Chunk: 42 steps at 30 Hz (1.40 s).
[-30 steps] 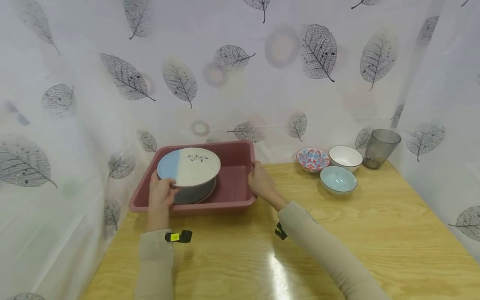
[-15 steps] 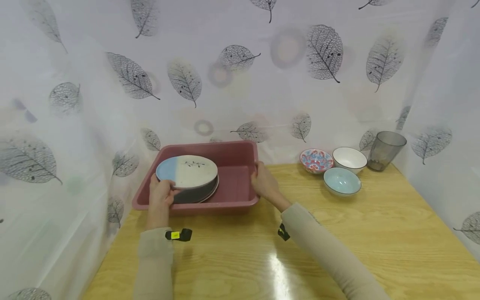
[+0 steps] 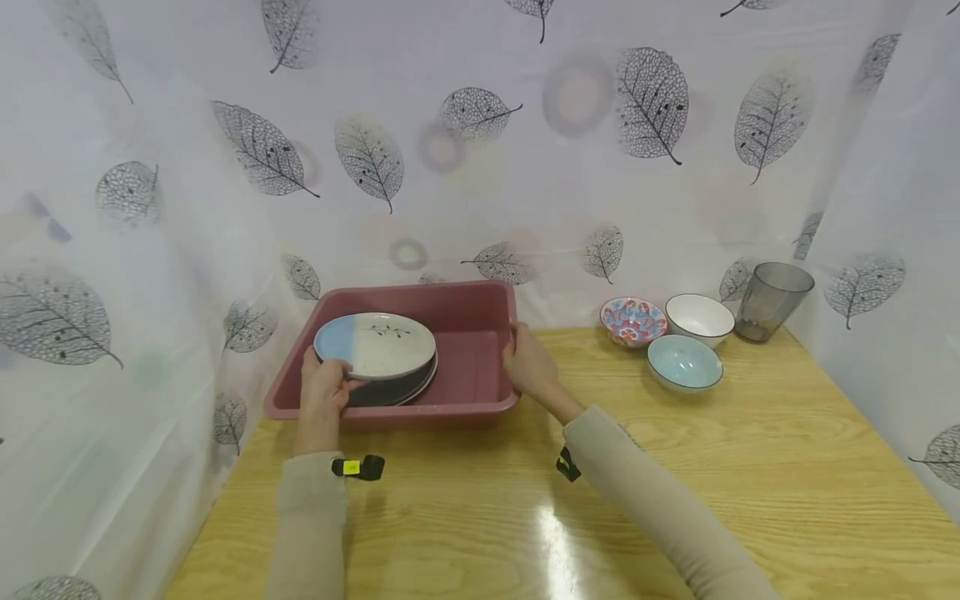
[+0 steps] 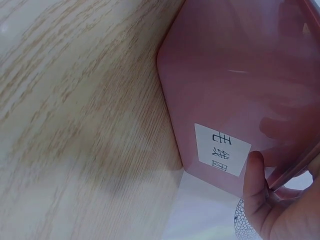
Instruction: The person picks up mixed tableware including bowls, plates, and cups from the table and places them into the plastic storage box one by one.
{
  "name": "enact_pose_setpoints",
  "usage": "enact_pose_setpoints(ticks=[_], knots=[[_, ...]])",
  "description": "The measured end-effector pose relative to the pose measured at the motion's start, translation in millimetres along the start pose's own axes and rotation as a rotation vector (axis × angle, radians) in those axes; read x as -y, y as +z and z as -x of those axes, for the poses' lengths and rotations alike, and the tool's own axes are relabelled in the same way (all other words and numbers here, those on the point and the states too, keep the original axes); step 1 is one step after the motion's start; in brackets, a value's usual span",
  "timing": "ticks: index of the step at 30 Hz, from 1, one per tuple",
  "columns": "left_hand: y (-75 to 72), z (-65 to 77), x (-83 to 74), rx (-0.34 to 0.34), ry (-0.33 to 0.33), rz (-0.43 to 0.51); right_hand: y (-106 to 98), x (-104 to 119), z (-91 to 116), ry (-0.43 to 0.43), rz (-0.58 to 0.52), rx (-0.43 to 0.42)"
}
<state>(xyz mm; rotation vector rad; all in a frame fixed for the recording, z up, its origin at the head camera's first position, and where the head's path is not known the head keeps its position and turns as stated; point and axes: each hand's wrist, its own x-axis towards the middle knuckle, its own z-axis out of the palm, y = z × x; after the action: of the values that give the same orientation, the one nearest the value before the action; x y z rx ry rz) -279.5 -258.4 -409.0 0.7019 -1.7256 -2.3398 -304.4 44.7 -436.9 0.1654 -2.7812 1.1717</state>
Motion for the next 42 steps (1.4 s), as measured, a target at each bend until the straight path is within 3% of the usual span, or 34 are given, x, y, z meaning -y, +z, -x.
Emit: enact_pose_setpoints(ticks=[15,30,42], knots=[[-4.0,-3.2,0.5,-0.002,-0.016,-0.049,0,2,1,0.003,-0.008,0.016],[-6.2,-5.5,-2.0,0.026,-0.104,-0.102,1,-1,-1,-0.007,-0.009,-0.003],[-15.7,-7.4,-8.6,0.162,-0.169,-0.263,1,-2,-1,-0.002,-0.013,0.018]])
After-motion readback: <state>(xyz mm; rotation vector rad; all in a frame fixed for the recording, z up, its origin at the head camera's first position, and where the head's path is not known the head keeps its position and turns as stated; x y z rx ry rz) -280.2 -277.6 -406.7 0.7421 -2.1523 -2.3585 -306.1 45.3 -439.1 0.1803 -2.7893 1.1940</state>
